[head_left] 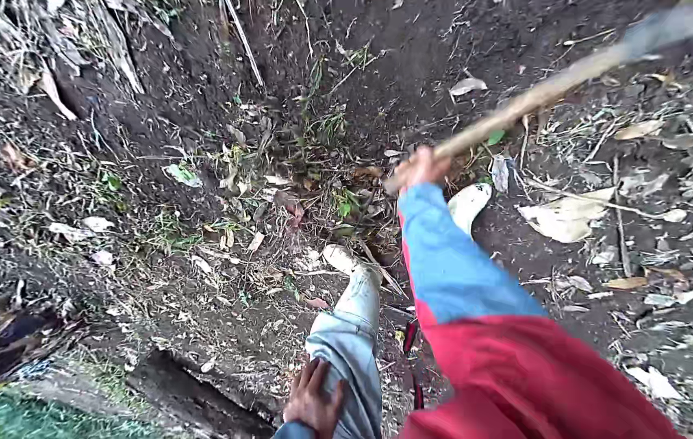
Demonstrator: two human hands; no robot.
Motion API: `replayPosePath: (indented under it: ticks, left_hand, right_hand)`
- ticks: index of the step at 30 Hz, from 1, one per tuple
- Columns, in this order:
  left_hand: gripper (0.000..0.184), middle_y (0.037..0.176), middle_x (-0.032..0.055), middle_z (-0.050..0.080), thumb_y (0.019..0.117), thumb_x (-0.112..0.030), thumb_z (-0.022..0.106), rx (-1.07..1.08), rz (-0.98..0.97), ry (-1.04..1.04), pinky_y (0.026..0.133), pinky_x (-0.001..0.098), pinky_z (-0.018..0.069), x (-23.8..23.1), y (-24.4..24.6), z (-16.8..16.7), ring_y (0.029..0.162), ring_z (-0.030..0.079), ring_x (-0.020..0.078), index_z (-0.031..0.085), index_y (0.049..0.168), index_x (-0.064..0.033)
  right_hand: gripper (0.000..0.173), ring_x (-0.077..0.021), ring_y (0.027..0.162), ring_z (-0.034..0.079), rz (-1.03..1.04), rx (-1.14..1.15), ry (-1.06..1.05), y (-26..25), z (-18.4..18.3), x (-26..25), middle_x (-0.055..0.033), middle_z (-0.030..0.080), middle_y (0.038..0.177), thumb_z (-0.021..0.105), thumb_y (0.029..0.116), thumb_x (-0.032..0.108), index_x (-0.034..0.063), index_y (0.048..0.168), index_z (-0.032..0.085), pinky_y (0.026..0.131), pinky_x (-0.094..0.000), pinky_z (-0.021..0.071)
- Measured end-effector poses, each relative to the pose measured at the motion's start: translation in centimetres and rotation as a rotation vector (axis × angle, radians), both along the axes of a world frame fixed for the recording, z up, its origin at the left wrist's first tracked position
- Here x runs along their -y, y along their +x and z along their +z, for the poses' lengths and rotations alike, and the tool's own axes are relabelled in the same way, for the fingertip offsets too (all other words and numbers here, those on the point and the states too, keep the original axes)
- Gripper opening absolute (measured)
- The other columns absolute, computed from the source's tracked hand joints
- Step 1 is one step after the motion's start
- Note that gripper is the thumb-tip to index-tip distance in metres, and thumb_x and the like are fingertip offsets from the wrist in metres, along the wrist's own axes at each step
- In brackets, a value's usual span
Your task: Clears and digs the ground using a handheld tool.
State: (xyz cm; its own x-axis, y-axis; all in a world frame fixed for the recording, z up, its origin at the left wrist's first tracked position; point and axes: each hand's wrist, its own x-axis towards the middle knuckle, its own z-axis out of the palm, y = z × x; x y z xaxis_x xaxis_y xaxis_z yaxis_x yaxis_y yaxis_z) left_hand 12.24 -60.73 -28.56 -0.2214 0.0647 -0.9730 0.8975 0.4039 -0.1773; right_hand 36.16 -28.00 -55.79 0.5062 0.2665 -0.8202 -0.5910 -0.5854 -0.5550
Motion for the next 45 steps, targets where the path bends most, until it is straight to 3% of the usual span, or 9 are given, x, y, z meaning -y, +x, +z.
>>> replayPosePath:
  ticks: [8, 12, 18, 25, 28, 32, 36, 41, 45]
  left_hand:
    - [0.068, 0.157, 0.0022, 0.051, 0.0892, -0.071, 0.055, 0.013, 0.011, -0.010, 0.110, 0.0578, 0.0454, -0.5, 0.5, 0.1, 0.141, 0.050, 0.0334, 0.063, 0.142, -0.0287]
    - [0.069, 0.157, 0.0015, 0.050, 0.0888, -0.071, 0.056, 0.022, 0.008, -0.017, 0.111, 0.0576, 0.0450, -0.5, 0.5, -0.1, 0.143, 0.049, 0.0320, 0.063, 0.142, -0.0283]
    - [0.068, 0.154, -0.0002, 0.054, 0.0881, -0.072, 0.054, 0.015, -0.018, 0.040, 0.107, 0.0539, 0.0490, 0.4, 0.0, -0.1, 0.138, 0.053, 0.0288, 0.066, 0.139, -0.0287]
    - [0.070, 0.156, -0.0001, 0.052, 0.0879, -0.073, 0.053, 0.016, 0.010, 0.007, 0.109, 0.0552, 0.0470, -0.2, -0.2, -0.5, 0.140, 0.052, 0.0299, 0.063, 0.142, -0.0303]
    - [0.069, 0.156, 0.0011, 0.052, 0.0887, -0.071, 0.055, 0.030, 0.013, -0.009, 0.109, 0.0550, 0.0468, 0.2, 0.1, 0.1, 0.139, 0.052, 0.0315, 0.063, 0.142, -0.0287]
    - [0.068, 0.153, 0.0019, 0.055, 0.0883, -0.071, 0.056, 0.038, 0.026, 0.043, 0.108, 0.0547, 0.0479, 1.2, -0.1, 0.4, 0.138, 0.053, 0.0310, 0.066, 0.139, -0.0271]
    - [0.068, 0.153, 0.0020, 0.055, 0.0882, -0.070, 0.056, 0.036, 0.051, 0.083, 0.107, 0.0556, 0.0487, 2.4, -0.5, 0.2, 0.138, 0.054, 0.0303, 0.067, 0.138, -0.0259]
    - [0.066, 0.155, 0.0014, 0.052, 0.0894, -0.067, 0.057, 0.031, 0.057, 0.040, 0.108, 0.0552, 0.0477, 0.9, -0.2, 0.3, 0.139, 0.053, 0.0305, 0.064, 0.141, -0.0271]
    - [0.066, 0.155, 0.0017, 0.053, 0.0894, -0.067, 0.057, 0.035, 0.059, 0.036, 0.108, 0.0539, 0.0482, 1.3, 0.0, 0.6, 0.138, 0.054, 0.0301, 0.064, 0.141, -0.0268]
  right_hand:
    - [0.081, -0.0405, 0.096, 0.070, 1.111, -0.148, -0.595, -1.5, 1.5, 22.6, -0.0276, 0.064, 0.127, 0.074, 0.0907, 0.021, 0.0094, 0.159, 0.032, 0.082, -0.0593, 0.0588]
    - [0.073, -0.0274, 0.062, 0.061, 0.728, -0.082, -0.441, -0.1, 3.5, 17.0, -0.0221, 0.063, 0.095, 0.065, 0.0943, 0.014, 0.0046, 0.156, 0.028, 0.058, -0.0461, 0.0559]
    - [0.063, -0.0218, 0.053, 0.058, 0.217, -0.038, -0.105, -3.6, -0.3, 0.0, -0.0103, 0.054, 0.080, 0.061, 0.0976, 0.017, 0.0126, 0.150, 0.027, 0.049, -0.0428, 0.0571]
    - [0.082, -0.0414, 0.125, 0.062, 1.535, -0.168, -0.574, -1.8, 3.9, 23.8, -0.0244, 0.063, 0.136, 0.076, 0.0889, 0.026, 0.0128, 0.159, 0.036, 0.106, -0.0623, 0.0484]
    - [0.076, -0.0391, 0.113, 0.068, 1.254, -0.100, -0.608, -0.2, 7.4, 25.4, -0.0257, 0.066, 0.127, 0.074, 0.0906, 0.021, 0.0072, 0.156, 0.038, 0.098, -0.0587, 0.0541]
    - [0.068, -0.0239, 0.059, 0.060, 0.413, 0.036, -0.335, 0.4, 5.9, 16.6, -0.0170, 0.059, 0.087, 0.062, 0.0962, 0.011, 0.0045, 0.154, 0.027, 0.055, -0.0434, 0.0565]
    - [0.027, -0.0182, 0.053, 0.054, -0.017, 0.045, -0.052, -0.3, 0.8, 7.3, -0.0036, 0.050, 0.072, 0.050, 0.1027, 0.027, 0.0151, 0.124, 0.039, 0.049, -0.0418, 0.0541]
    - [0.080, -0.0403, 0.104, 0.069, 1.061, -0.153, -0.615, -3.8, 2.5, 28.1, -0.0279, 0.064, 0.127, 0.074, 0.0919, 0.025, 0.0050, 0.158, 0.032, 0.089, -0.0596, 0.0572]
    - [0.078, -0.0420, 0.104, 0.069, 1.146, -0.175, -0.723, -3.5, 8.0, 32.8, -0.0276, 0.066, 0.123, 0.077, 0.0877, 0.018, 0.0085, 0.155, 0.039, 0.089, -0.0614, 0.0563]
